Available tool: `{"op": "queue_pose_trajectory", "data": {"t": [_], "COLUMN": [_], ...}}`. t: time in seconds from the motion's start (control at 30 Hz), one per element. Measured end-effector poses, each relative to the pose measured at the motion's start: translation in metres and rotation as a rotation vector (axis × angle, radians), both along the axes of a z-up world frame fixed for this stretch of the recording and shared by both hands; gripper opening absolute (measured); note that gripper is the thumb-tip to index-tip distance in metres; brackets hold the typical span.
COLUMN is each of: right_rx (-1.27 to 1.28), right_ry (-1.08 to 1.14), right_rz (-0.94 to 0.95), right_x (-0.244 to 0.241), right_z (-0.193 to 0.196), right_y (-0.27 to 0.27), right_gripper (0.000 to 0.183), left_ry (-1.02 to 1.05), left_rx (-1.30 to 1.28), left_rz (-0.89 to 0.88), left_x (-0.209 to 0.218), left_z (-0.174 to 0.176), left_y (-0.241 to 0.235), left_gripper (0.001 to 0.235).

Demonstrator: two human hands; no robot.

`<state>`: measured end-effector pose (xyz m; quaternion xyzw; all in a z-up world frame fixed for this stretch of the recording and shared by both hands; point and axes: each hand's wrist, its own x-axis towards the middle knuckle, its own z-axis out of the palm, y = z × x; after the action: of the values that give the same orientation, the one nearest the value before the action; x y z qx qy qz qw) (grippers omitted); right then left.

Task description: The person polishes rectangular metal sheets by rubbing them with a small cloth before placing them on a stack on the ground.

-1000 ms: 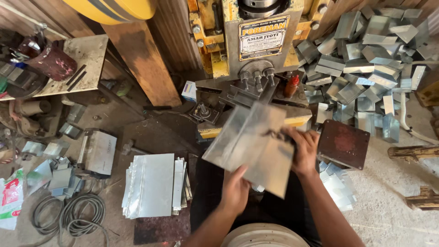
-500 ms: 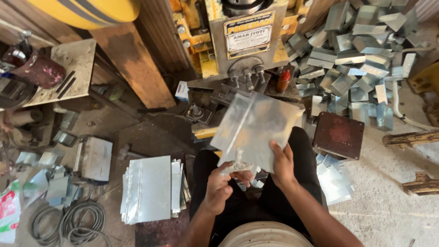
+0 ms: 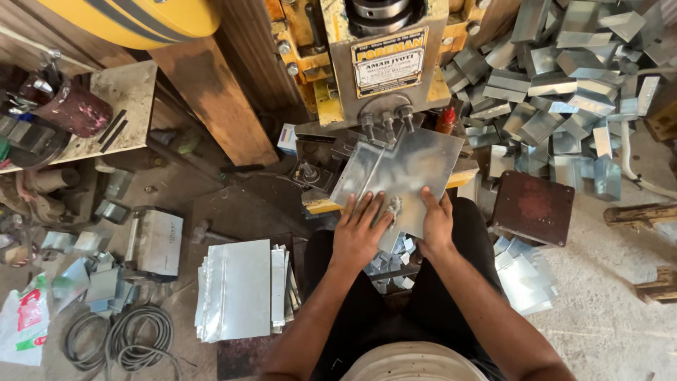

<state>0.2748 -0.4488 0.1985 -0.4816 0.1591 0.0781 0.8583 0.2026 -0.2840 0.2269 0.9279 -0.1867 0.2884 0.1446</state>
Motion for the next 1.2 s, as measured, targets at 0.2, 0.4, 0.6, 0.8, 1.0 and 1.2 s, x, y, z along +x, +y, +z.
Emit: {"op": "queue_pose_trajectory", "data": {"t": [0.2,0.4,0.6,0.8,1.0,1.2], "right_rx": [0.227,-0.076,-0.114,-0.010,0.063,0.102], "right_ry": [-0.076,-0.070,-0.138,-0.012,-0.030,-0.018], "right_rz": [0.129,0.343,0.270,0.261,0.124,0.107], "right_x": [-0.013,-0.070,-0.107,-0.080,-0.022,-0.020], "right_z": [-0.013,-0.053,-0.052,-0.009,0.012,0.004], "right_y": [-0.033,-0.051,-0.046,-0.035,-0.009,-0.011], "right_gripper": [0.074,0.069,0.051,0.039,0.037,0.038], "left_ry": [-0.083,0.299,0.768,0.638,0.454,0.378], "left_rx": [0.075,-1.088,-2.271,-2.151,-2.102,-2.156], "left_rz": [0.025,0.157,0.083,-0.010,0.097,0.087], "left_x": [-0.028,-0.101,-0.115,-0.080,-0.006,0.001], "left_z": [-0.009,-0.051,-0.079,-0.066,-0.061,-0.066], "left_y": [-0.006,-0.033,-0.050,-0.036,-0.039,-0.045], "left_gripper": [0.022,0.024,0.047,0.052,0.053,0.051]}}
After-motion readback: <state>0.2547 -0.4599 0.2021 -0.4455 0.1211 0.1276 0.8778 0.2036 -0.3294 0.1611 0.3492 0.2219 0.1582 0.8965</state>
